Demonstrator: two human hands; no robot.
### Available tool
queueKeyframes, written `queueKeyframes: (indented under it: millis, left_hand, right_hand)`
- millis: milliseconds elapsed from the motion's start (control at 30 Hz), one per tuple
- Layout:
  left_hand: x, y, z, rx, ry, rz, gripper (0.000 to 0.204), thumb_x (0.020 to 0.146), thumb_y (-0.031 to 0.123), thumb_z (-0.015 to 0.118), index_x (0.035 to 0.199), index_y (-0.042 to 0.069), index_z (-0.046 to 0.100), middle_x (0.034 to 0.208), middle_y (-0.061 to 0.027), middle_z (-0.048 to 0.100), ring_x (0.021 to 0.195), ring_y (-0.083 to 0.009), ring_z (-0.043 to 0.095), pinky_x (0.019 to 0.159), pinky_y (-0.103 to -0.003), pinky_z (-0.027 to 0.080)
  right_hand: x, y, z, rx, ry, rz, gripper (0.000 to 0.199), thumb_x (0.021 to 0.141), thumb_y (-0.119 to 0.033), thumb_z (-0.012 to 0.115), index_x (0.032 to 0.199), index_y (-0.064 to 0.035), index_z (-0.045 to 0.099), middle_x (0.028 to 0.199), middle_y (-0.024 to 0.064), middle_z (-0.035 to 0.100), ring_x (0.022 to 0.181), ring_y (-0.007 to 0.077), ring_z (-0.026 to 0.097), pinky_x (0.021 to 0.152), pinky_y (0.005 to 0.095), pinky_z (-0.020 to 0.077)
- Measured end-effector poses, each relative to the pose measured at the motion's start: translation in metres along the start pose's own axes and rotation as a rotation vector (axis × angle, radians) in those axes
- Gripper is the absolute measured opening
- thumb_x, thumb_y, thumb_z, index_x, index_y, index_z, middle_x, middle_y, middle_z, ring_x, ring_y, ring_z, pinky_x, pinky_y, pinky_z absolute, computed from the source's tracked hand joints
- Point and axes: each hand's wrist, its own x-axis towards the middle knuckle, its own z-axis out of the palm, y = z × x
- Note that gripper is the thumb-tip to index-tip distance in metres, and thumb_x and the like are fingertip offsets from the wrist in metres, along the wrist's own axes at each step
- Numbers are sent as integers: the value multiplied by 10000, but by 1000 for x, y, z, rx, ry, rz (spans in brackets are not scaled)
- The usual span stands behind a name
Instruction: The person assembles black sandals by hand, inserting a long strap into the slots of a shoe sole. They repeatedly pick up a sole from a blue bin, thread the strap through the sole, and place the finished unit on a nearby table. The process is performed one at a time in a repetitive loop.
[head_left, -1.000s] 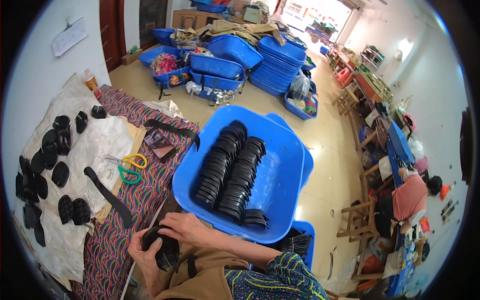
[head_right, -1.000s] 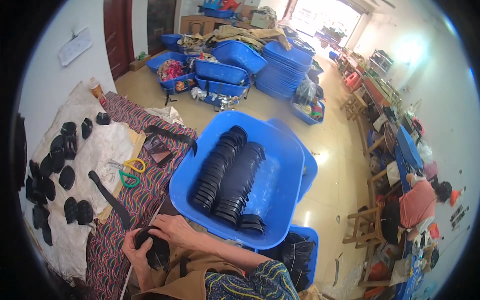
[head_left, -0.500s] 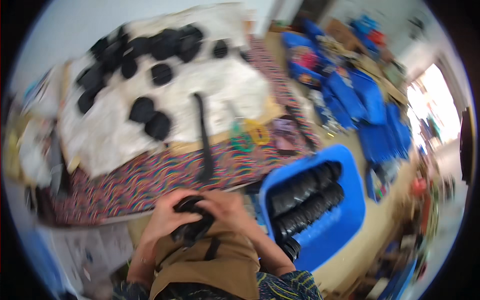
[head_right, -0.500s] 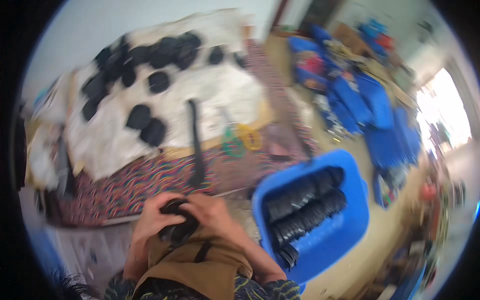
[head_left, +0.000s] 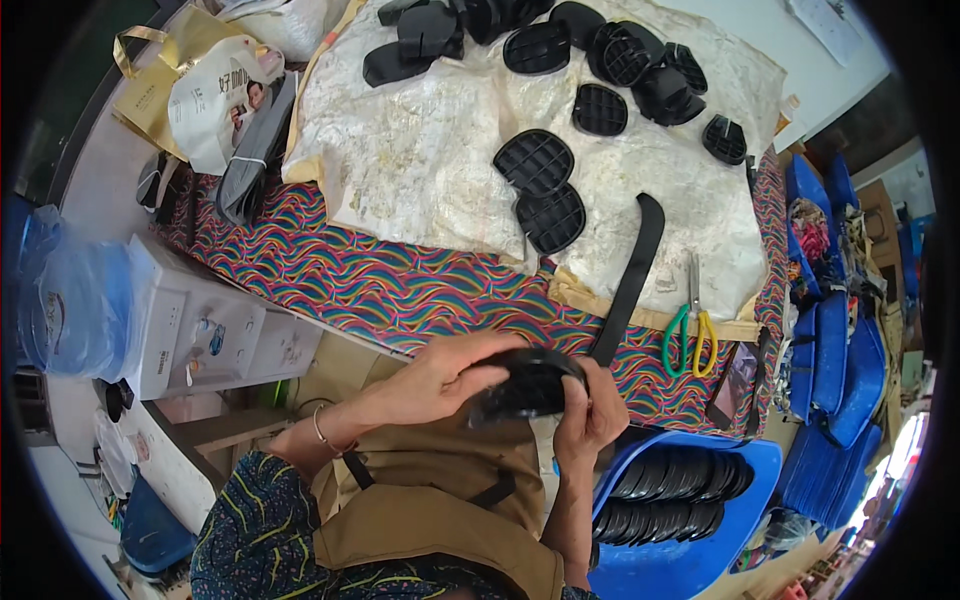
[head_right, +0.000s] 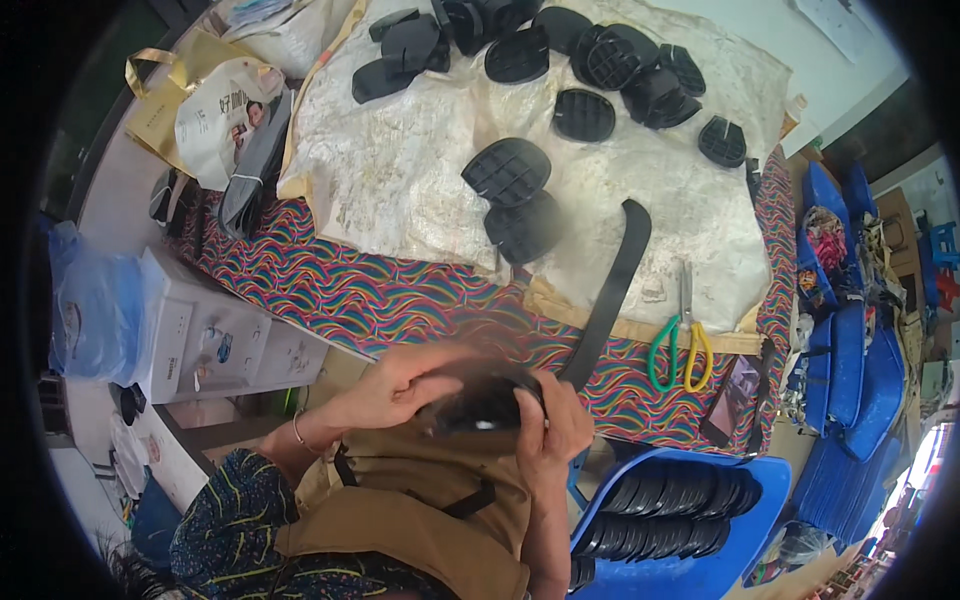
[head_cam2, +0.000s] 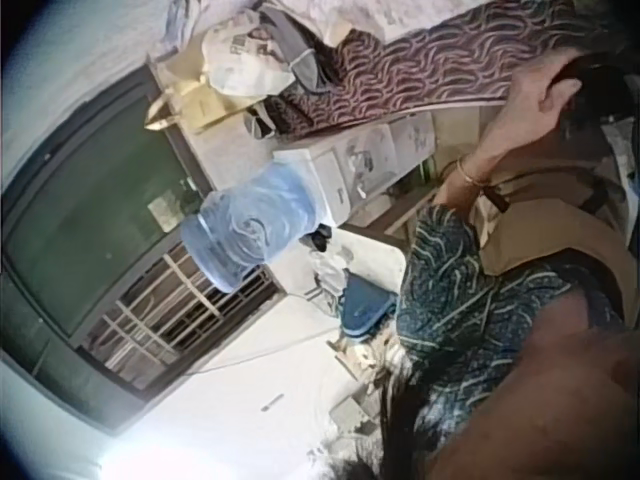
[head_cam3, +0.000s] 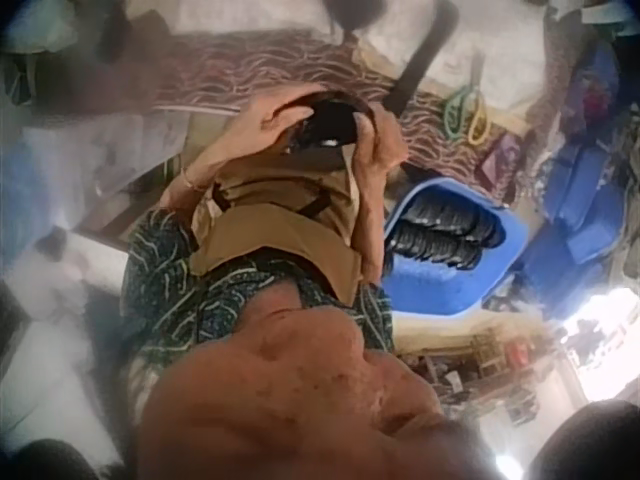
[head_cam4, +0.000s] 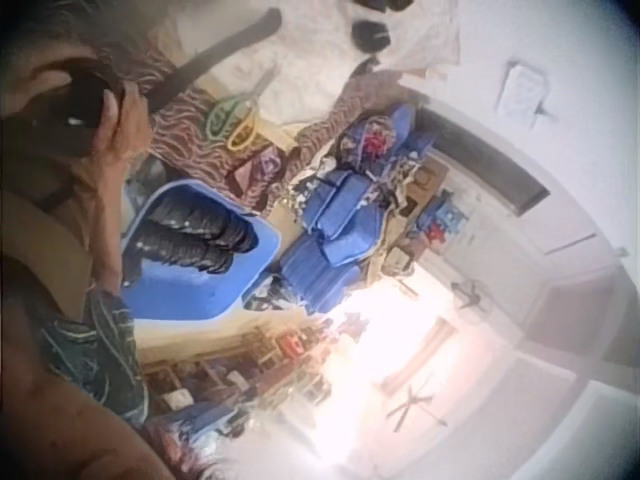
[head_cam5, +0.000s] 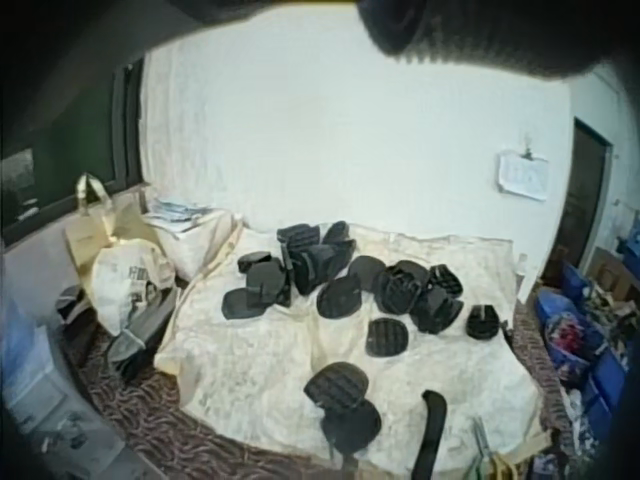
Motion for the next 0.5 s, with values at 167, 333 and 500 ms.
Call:
queueKeyframes:
  millis: [167,333,500]
  left_hand:
    - [23,-12,-10,563,131,295,362,771,6,645,1129,5,600,1026,-137,631,913,-345,611,799,-409,494]
    - [29,-36,-7,516,65,298,440,768,-34,648,1192,2,537,1012,-149,616,904,-331,597,759,-424,476]
    - [21,-33,-18,45,37,-135,636,775,-110,584,1356,56,384,1081,-167,650,1019,-348,618,857,-420,478]
  right_hand:
    - [23,5,12,54,-19,-51,351,781,-46,718,1117,17,636,1020,182,635,921,309,619,793,376,489]
    - [38,7,27,72,-192,-225,465,730,-13,754,1180,-27,637,1100,153,635,1015,326,606,878,407,484]
    - [33,12,36,125,-176,-184,358,747,14,751,1090,-34,659,1065,147,646,967,284,637,800,336,519]
